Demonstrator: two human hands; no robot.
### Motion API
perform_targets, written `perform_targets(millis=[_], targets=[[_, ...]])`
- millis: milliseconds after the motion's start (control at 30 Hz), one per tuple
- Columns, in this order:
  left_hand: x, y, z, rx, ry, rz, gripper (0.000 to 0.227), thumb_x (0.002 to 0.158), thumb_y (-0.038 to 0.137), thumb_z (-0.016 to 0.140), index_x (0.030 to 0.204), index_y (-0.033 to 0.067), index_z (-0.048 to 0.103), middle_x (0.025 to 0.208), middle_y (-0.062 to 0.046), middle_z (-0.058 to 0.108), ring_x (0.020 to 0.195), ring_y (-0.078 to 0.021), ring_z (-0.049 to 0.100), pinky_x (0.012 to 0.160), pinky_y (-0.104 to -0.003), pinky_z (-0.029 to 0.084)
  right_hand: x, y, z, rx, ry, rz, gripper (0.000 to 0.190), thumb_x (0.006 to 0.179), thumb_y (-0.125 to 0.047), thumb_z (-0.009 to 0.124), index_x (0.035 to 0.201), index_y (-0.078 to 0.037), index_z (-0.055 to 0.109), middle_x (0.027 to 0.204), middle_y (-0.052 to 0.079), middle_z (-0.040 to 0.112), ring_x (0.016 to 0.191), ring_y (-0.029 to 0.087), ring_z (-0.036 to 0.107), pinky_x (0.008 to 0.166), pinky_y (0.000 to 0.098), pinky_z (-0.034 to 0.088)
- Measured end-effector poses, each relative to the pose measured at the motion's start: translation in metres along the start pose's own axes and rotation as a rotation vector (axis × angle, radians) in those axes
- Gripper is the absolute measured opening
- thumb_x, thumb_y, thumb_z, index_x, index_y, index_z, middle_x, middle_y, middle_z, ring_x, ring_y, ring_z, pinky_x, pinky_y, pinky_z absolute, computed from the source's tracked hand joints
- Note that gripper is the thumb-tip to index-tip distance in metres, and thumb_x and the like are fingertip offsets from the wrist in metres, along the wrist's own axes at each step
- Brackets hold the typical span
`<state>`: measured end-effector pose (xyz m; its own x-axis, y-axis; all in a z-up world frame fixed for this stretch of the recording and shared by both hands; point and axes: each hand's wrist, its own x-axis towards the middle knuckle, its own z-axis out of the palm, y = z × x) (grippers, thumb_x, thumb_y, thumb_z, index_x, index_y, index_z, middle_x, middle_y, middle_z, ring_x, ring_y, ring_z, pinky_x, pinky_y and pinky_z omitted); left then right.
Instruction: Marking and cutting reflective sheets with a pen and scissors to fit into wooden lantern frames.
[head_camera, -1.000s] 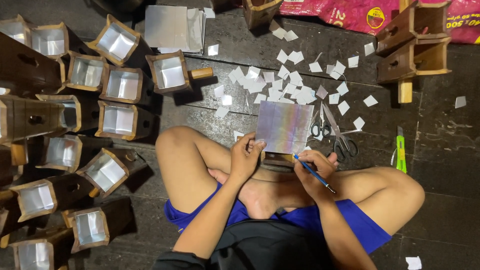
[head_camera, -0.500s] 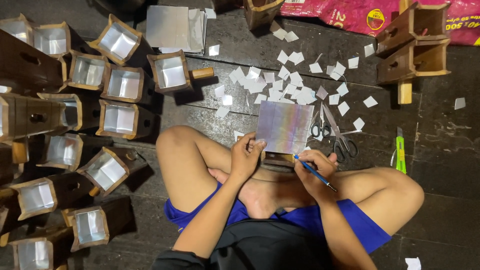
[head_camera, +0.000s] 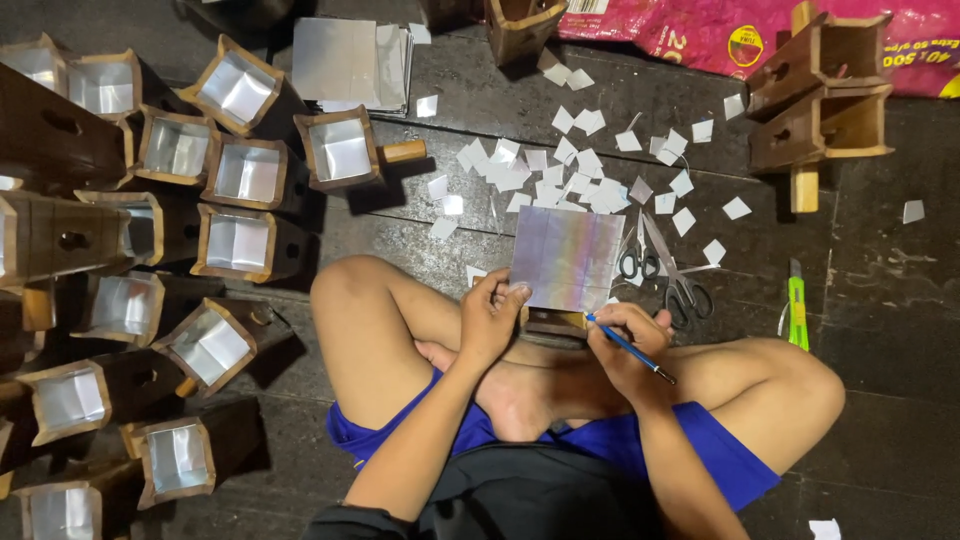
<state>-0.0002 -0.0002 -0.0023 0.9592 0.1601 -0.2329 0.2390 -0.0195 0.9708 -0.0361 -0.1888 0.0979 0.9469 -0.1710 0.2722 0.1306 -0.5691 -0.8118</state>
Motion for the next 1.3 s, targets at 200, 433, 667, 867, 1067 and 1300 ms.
perform_targets(millis=[200, 433, 667, 867, 1067, 1300], targets=[[-0.001, 0.001, 0.001, 0.008, 0.000, 0.012, 0.026, 0.082, 0.010, 0.084, 0.107, 0.0088, 0.078, 0.068, -0.006, 0.069, 0.056, -0.0082, 0.058, 0.050, -0.023, 0.052, -0.003, 0.006, -0.001, -0.035, -0.019, 0.027, 0.012, 0.078, -0.006, 0.081, 0.074, -0.011, 0.072, 0.079, 0.002, 0.075, 0.078, 0.017, 0.074, 0.075, 0.0237, 0.054], [-0.001, 0.003, 0.001, 0.010, 0.003, 0.020, 0.027, 0.082, 0.010, 0.084, 0.108, 0.0078, 0.078, 0.067, -0.006, 0.068, 0.055, -0.0084, 0.058, 0.050, -0.024, 0.052, -0.003, 0.003, 0.000, -0.032, -0.015, 0.033, 0.012, 0.079, -0.007, 0.081, 0.075, -0.012, 0.071, 0.080, 0.001, 0.075, 0.079, 0.016, 0.074, 0.075, 0.0232, 0.053], [-0.002, 0.002, 0.001, -0.002, 0.001, 0.014, 0.027, 0.081, 0.009, 0.084, 0.108, 0.0076, 0.078, 0.068, -0.005, 0.066, 0.055, -0.0082, 0.058, 0.050, -0.023, 0.052, 0.001, -0.013, -0.005, 0.014, -0.016, 0.053, 0.011, 0.078, -0.005, 0.081, 0.074, -0.008, 0.071, 0.078, 0.005, 0.074, 0.079, 0.020, 0.075, 0.077, 0.0277, 0.055], [-0.001, 0.000, 0.003, -0.001, 0.016, 0.025, 0.028, 0.081, 0.010, 0.085, 0.108, 0.0056, 0.077, 0.069, -0.007, 0.067, 0.056, -0.0099, 0.059, 0.050, -0.025, 0.052, 0.008, -0.010, -0.002, 0.024, 0.046, -0.072, 0.011, 0.080, -0.004, 0.079, 0.075, -0.007, 0.070, 0.078, 0.006, 0.073, 0.080, 0.022, 0.074, 0.077, 0.0285, 0.054], [-0.002, 0.000, 0.002, -0.007, -0.001, 0.028, 0.029, 0.081, 0.011, 0.085, 0.108, 0.0040, 0.077, 0.070, -0.007, 0.068, 0.057, -0.0091, 0.059, 0.051, -0.024, 0.053, 0.019, -0.011, 0.038, 0.163, -0.081, -0.298, 0.013, 0.073, 0.004, 0.080, 0.072, -0.006, 0.072, 0.075, 0.010, 0.074, 0.074, 0.028, 0.075, 0.072, 0.0334, 0.059], [-0.003, 0.007, 0.000, -0.155, -0.028, -0.026, 0.030, 0.086, 0.007, 0.080, 0.114, -0.0015, 0.073, 0.070, -0.010, 0.066, 0.057, -0.0131, 0.064, 0.053, -0.027, 0.057, 0.018, 0.003, 0.049, 0.196, -0.179, -0.294, 0.012, 0.072, 0.004, 0.080, 0.071, -0.005, 0.072, 0.075, 0.009, 0.074, 0.071, 0.028, 0.075, 0.069, 0.0329, 0.060]])
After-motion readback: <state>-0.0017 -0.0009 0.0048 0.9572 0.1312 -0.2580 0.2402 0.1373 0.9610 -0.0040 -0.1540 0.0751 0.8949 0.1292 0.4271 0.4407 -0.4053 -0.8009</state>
